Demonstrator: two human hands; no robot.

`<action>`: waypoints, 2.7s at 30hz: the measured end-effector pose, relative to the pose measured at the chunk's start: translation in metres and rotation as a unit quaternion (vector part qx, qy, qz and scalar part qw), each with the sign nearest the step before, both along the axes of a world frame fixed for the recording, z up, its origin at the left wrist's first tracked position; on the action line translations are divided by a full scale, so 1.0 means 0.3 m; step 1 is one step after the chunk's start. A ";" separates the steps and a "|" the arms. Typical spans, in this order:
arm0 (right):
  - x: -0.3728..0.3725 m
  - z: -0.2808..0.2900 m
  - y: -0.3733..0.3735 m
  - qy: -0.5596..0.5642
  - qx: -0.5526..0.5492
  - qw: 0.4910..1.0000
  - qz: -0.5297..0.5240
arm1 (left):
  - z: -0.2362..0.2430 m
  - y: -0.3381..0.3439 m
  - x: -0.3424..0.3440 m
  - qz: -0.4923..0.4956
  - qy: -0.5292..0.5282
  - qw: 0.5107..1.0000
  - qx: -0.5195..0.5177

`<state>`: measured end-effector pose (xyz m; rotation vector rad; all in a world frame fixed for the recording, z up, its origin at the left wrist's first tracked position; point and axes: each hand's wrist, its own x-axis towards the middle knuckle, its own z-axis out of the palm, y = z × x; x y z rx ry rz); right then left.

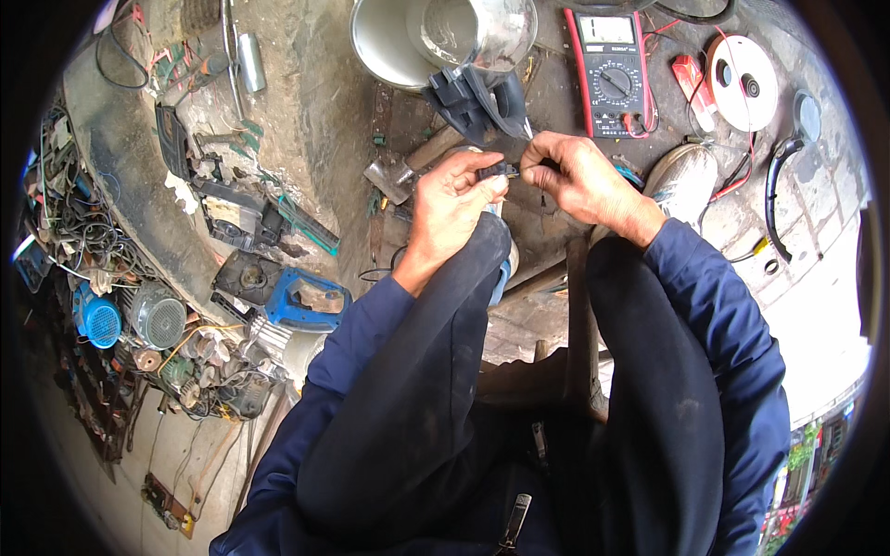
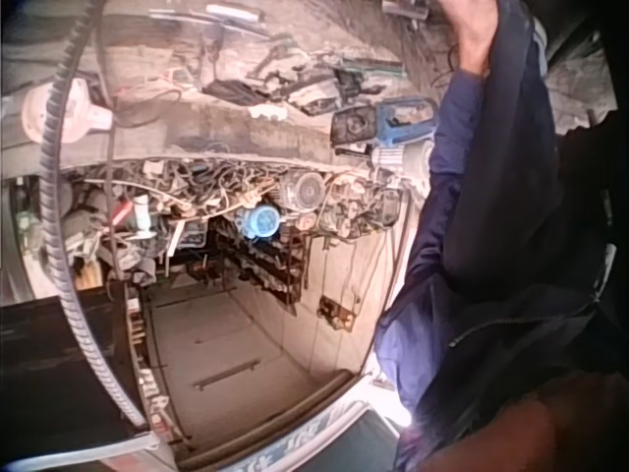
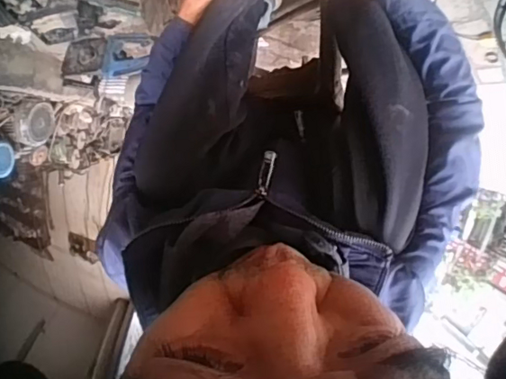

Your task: The person strips and twists wires of a power cord, connects them to a plug, and tests the connection by plugging the cord into a power strip and a metal kettle. They use pliers and a multimeter during the process.

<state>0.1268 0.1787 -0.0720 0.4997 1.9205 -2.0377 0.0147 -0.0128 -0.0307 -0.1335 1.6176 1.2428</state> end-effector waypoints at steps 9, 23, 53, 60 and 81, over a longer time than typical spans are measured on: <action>0.004 -0.002 -0.016 -0.032 -0.001 0.999 -0.012 | -0.030 -0.008 0.024 -0.002 0.020 1.000 -0.006; 0.011 -0.023 0.007 -0.012 -0.017 0.999 -0.039 | -0.026 -0.019 0.001 0.022 -0.020 0.999 0.036; -0.005 -0.005 0.005 0.044 0.068 0.997 -0.017 | -0.005 -0.012 0.002 0.021 -0.017 0.999 0.035; -0.004 -0.004 0.007 0.042 0.056 0.997 -0.019 | -0.002 -0.014 0.001 0.017 -0.013 1.000 0.020; 0.003 -0.009 -0.008 0.079 0.099 0.992 -0.003 | 0.008 -0.009 0.012 -0.006 0.009 0.999 0.037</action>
